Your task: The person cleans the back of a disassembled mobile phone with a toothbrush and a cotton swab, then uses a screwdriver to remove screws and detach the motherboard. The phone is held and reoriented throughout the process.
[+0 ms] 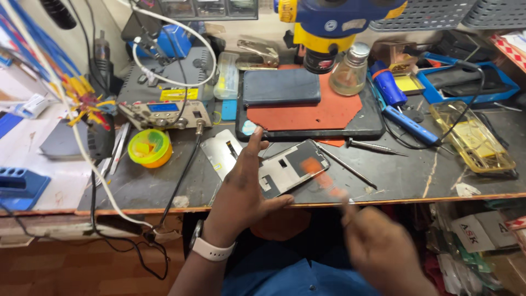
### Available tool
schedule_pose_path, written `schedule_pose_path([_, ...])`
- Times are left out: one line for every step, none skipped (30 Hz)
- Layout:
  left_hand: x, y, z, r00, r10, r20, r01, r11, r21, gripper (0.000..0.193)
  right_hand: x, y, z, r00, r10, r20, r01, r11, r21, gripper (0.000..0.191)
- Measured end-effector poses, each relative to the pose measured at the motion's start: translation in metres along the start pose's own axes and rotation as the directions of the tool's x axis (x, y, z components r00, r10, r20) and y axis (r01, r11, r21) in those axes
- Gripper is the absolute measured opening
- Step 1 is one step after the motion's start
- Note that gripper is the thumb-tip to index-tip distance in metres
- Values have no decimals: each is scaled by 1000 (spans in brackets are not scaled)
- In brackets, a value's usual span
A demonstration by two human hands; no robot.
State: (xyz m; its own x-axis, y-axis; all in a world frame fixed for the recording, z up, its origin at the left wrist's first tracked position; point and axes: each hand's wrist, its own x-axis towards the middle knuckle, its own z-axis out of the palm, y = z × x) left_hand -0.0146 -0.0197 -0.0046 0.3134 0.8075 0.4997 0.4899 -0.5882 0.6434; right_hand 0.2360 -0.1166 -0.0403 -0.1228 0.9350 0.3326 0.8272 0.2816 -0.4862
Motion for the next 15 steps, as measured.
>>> schedule_pose_path([-1, 0, 0, 1000, 6, 5, -6, 1000, 11, 135, 2, -3, 0, 995, 75, -64, -83, 987, -137, 59])
schedule_pose_path([-2, -1, 0, 1000, 15, 12, -15, 1000, 22, 136, 5, -6, 0, 998, 59, -3, -59, 998, 20, 55])
schedule_pose_path([-1, -2, 0, 1000, 21, 1, -21, 1000, 19, 136, 5, -13, 4, 998, 37, 47, -44, 983, 178, 50])
schedule_pose_path([-1, -2, 0, 999, 33, -5, -33, 999, 16, 136, 6, -20, 7, 996, 10, 88, -39, 943, 331, 47])
schedule_pose_path([-1, -2, 1, 999, 42, -8, -42, 999, 10, 136, 9, -24, 7, 988, -11, 152, -33, 958, 283, 54])
schedule_pose_path([0, -3, 2, 999, 40, -7, -40, 999, -7, 136, 11, -28, 8, 976, -29, 218, -24, 972, 235, 62])
schedule_pose_path([0, -3, 2, 999, 39, -8, -39, 999, -20, 136, 17, -30, 9, 958, -47, 282, -7, 982, 188, 69])
schedule_pose_path([0, -4, 1, 999, 36, -11, -36, 999, -32, 136, 23, -30, 11, 978, 15, 208, -38, 994, 107, 68])
schedule_pose_path([1, -4, 1, 999, 41, -5, -41, 998, -36, 137, 30, -30, 12, 989, 68, 132, -72, 997, 23, 66])
schedule_pose_path([1, -5, 0, 999, 45, -3, -45, 998, -39, 138, 35, -29, 12, 992, 111, 52, -108, 993, -57, 64])
schedule_pose_path([2, -6, 0, 999, 50, 0, -50, 998, -44, 138, 36, -30, 14, 997, -22, 80, 17, 998, 57, 63])
schedule_pose_path([2, -6, 0, 1000, 20, 2, -20, 999, -41, 139, 36, -31, 16, 985, -148, 90, 131, 976, 173, 62])
schedule_pose_path([2, -7, 0, 1000, -11, 11, 11, 999, -40, 140, 36, -31, 17, 960, -266, 85, 232, 929, 288, 61])
schedule_pose_path([2, -8, 1, 999, -41, 21, 42, 998, -40, 140, 36, -32, 18, 968, -235, 84, 212, 952, 218, 59])
schedule_pose_path([2, -9, 1, 1000, -17, 14, 17, 999, -31, 141, 36, -32, 18, 975, -207, 79, 194, 970, 146, 57])
